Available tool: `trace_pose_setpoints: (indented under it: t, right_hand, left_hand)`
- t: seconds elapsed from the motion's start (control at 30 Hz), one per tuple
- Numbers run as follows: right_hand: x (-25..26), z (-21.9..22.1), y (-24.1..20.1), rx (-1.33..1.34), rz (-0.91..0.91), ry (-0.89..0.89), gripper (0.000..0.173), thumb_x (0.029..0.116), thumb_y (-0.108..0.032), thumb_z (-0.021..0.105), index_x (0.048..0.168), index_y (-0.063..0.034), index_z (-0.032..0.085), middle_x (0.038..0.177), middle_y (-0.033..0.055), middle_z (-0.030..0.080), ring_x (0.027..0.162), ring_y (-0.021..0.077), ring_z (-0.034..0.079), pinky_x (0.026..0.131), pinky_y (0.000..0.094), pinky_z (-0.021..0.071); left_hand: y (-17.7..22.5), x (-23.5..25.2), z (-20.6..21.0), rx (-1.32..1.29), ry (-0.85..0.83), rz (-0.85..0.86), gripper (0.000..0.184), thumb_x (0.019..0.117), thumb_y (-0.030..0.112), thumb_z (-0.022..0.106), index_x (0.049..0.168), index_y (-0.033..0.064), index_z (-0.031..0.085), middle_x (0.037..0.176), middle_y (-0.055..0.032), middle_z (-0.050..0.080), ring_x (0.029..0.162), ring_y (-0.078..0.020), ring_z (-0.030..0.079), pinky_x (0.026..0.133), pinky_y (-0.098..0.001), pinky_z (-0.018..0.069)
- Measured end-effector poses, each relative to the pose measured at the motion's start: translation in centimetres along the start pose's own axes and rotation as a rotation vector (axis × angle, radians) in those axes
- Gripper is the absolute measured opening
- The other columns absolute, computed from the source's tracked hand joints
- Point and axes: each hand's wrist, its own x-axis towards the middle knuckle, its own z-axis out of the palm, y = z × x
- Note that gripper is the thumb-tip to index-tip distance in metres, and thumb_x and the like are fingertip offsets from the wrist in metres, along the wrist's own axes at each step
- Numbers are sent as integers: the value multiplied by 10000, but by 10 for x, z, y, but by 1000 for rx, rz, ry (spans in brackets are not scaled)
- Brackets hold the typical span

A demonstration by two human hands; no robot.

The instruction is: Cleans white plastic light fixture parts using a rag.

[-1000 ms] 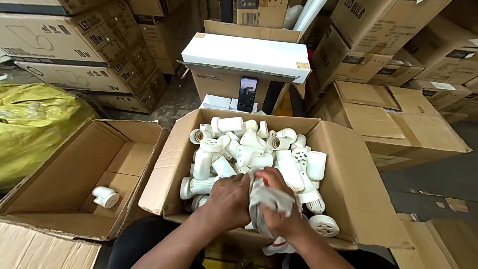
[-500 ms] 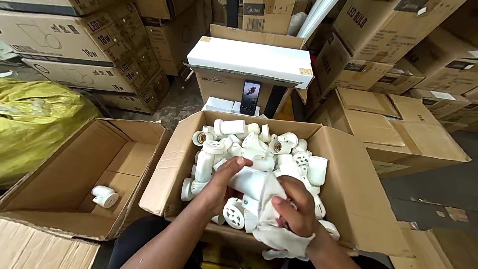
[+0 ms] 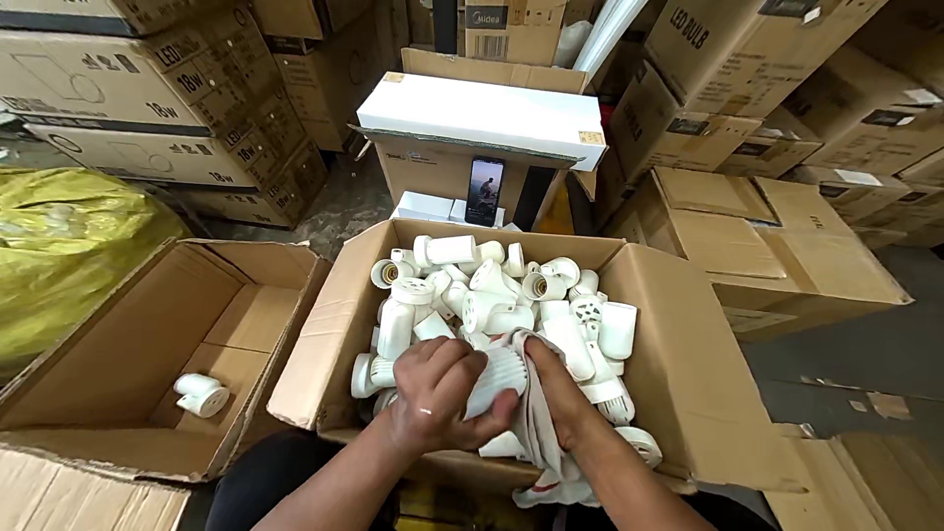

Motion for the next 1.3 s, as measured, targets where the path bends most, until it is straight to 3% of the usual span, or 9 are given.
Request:
trace_pose_setpoints:
  t: [0.33, 0.47, 0.63, 0.7, 0.8, 0.9, 0.97, 1.07, 1.3]
  right_hand:
    - [-17, 12, 19, -260, -896, 287, 342, 1034, -307, 556, 1185, -11, 638, 1094, -32, 695, 1074, -16, 635, 978, 213, 532]
    - [-11, -9, 21, -689, -1287, 242, 537, 905, -492, 671, 1303, -142, 585, 1261, 39, 592, 1187, 84, 569, 998, 249, 500]
    - [-6, -17, 8, -1026, -1625, 187, 254, 1034, -323, 573, 1233, -171, 615, 1063, 110, 637, 910, 202, 654, 783, 315, 568]
    - [-4, -18, 6, -954, -1418, 118, 395, 977, -453, 575, 1220, -146, 626, 1154, 135, 639, 1001, 170, 652, 813, 276, 568]
    - [-5, -13, 13, -629, -1150, 20, 605, 981, -643, 477, 1242, -115, 616, 1266, 45, 577, 1172, 59, 557, 953, 211, 501]
    - [-12, -3, 15, -311, -879, -56, 450, 1069, -430, 410, 1250, -59, 590, 1193, -44, 633, 1144, 5, 580, 996, 227, 501]
    - [-16, 0, 8, -136, -487, -87, 402, 1078, -248, 296, 1255, -27, 580, 1098, 18, 690, 1036, 71, 657, 920, 279, 561]
    - [-12, 5, -3, 57, 32, -72, 489, 1113, -346, 180, 1182, -89, 591, 962, 65, 715, 897, 150, 706, 787, 353, 612]
    - [-26, 17, 7, -263, -576, 318, 309, 1053, -247, 456, 1081, -47, 690, 943, -45, 725, 947, -21, 674, 887, 215, 567]
  left_hand:
    - [-5, 8, 18, -501, 140, -290, 309, 997, 399, 602, 1041, 96, 642, 960, -28, 654, 918, -88, 642, 805, -249, 551]
    - [2, 8, 20, -806, 129, -770, 262, 976, 355, 619, 967, 98, 669, 930, 23, 678, 843, -59, 658, 751, -261, 577]
    - [9, 5, 23, -1073, -81, -1425, 276, 992, 275, 442, 968, 80, 635, 806, -72, 686, 668, -150, 664, 532, -298, 540]
    - [8, 3, 25, -951, 63, -1310, 250, 981, 257, 486, 898, 73, 634, 772, -45, 673, 675, -132, 657, 588, -301, 557]
    - [3, 5, 20, -665, 201, -830, 222, 969, 296, 615, 847, 115, 656, 784, 61, 656, 719, -22, 634, 661, -222, 554]
    - [-5, 12, 1, -383, 136, -327, 347, 999, 424, 604, 951, 86, 663, 873, 4, 672, 833, -40, 654, 751, -225, 565]
    - [-3, 12, -12, -184, 47, -86, 378, 977, 447, 586, 978, 76, 660, 871, -65, 697, 782, -124, 681, 686, -286, 579]
    - [8, 8, -17, 31, -56, 162, 381, 956, 486, 563, 1000, 116, 642, 826, -79, 675, 639, -176, 596, 560, -318, 459]
    - [-5, 9, 11, -404, 135, -224, 335, 1027, 398, 525, 1019, 87, 648, 968, -41, 673, 921, -106, 658, 801, -269, 563]
